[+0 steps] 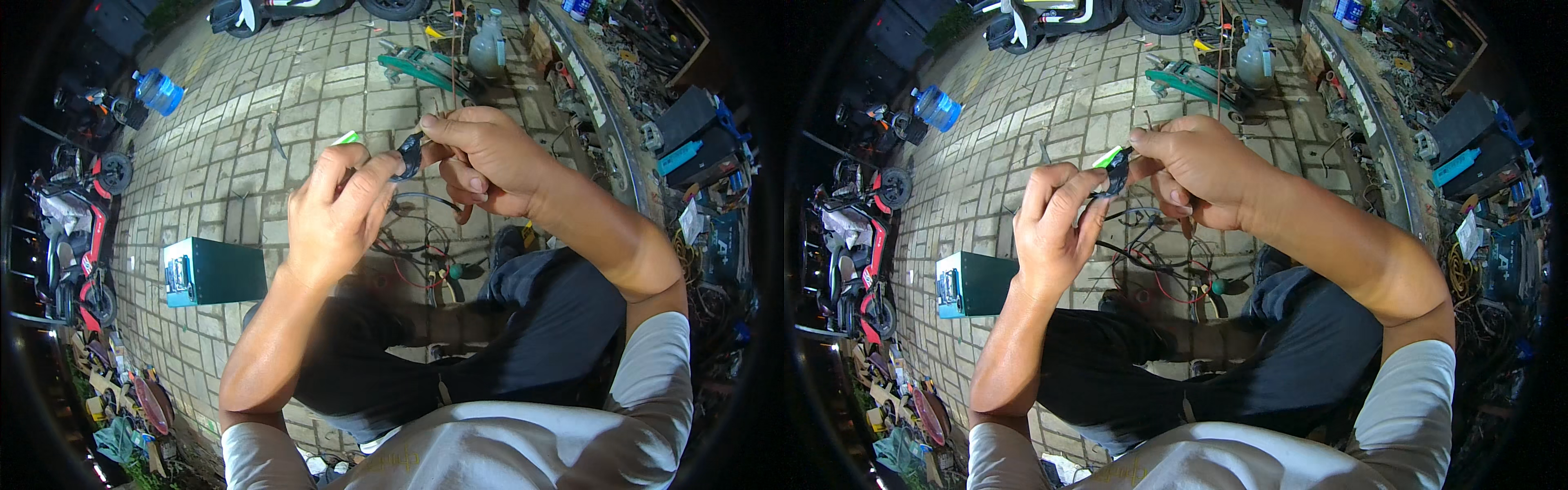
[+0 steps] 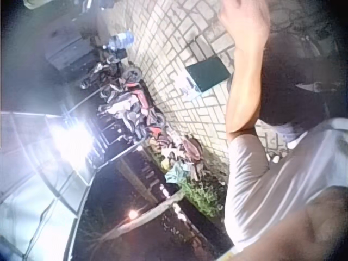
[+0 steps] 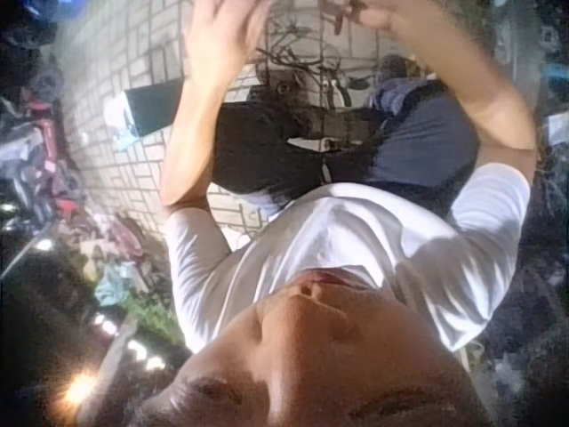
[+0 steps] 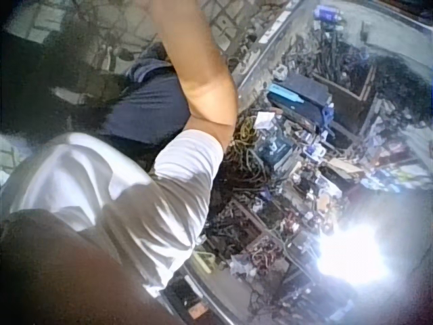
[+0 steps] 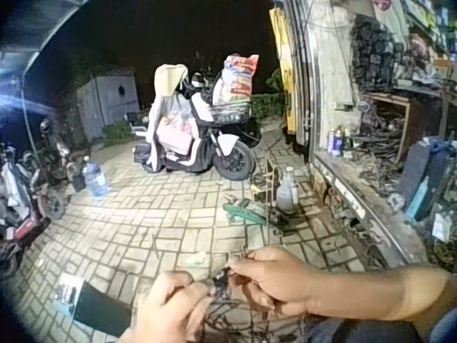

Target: The person sits on the floor and repairs electrical wires. They strip insulation from wire ends using pliers, twist the exposed strands together, and wrap the connections with red electrical tape.

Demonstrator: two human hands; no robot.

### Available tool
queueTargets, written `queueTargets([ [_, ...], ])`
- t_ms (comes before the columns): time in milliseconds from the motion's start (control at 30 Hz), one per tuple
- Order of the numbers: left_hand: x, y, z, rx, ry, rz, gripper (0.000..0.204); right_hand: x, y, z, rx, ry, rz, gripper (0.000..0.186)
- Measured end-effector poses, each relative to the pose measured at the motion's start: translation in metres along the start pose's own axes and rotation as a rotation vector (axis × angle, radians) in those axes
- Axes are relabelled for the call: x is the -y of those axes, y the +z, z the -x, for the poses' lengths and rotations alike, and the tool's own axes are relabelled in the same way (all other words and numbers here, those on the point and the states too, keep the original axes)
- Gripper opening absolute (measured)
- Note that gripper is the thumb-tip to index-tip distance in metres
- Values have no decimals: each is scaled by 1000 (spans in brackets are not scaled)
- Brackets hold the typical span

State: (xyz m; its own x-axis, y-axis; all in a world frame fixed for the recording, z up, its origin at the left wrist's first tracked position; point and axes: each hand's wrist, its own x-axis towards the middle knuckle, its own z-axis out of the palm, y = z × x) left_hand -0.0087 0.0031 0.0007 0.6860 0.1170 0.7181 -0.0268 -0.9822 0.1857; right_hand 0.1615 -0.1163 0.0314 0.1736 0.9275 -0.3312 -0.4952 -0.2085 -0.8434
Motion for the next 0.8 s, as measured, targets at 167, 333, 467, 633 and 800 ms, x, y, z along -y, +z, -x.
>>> queueTargets([
  [167, -1, 2, -4, -118, 55, 93, 28, -2, -2, 1, -44, -81, 102, 30],
  [333, -16, 2, -4, -318, -694, 711, 13, -4, 5, 5, -118, -405, 537, 22],
  [467, 10, 1, -11, -333, -1056, 1139, 14, -20, 11, 6, -87, -773, 783, 13],
  [633, 11, -7, -20, 110, -1354, 1179, 3, -16, 11, -6, -6, -1082, 1004, 17],
  [800, 8, -4, -20, 254, -1394, 1349, 5, -14, 7, -10, 41, -700, 735, 21],
])
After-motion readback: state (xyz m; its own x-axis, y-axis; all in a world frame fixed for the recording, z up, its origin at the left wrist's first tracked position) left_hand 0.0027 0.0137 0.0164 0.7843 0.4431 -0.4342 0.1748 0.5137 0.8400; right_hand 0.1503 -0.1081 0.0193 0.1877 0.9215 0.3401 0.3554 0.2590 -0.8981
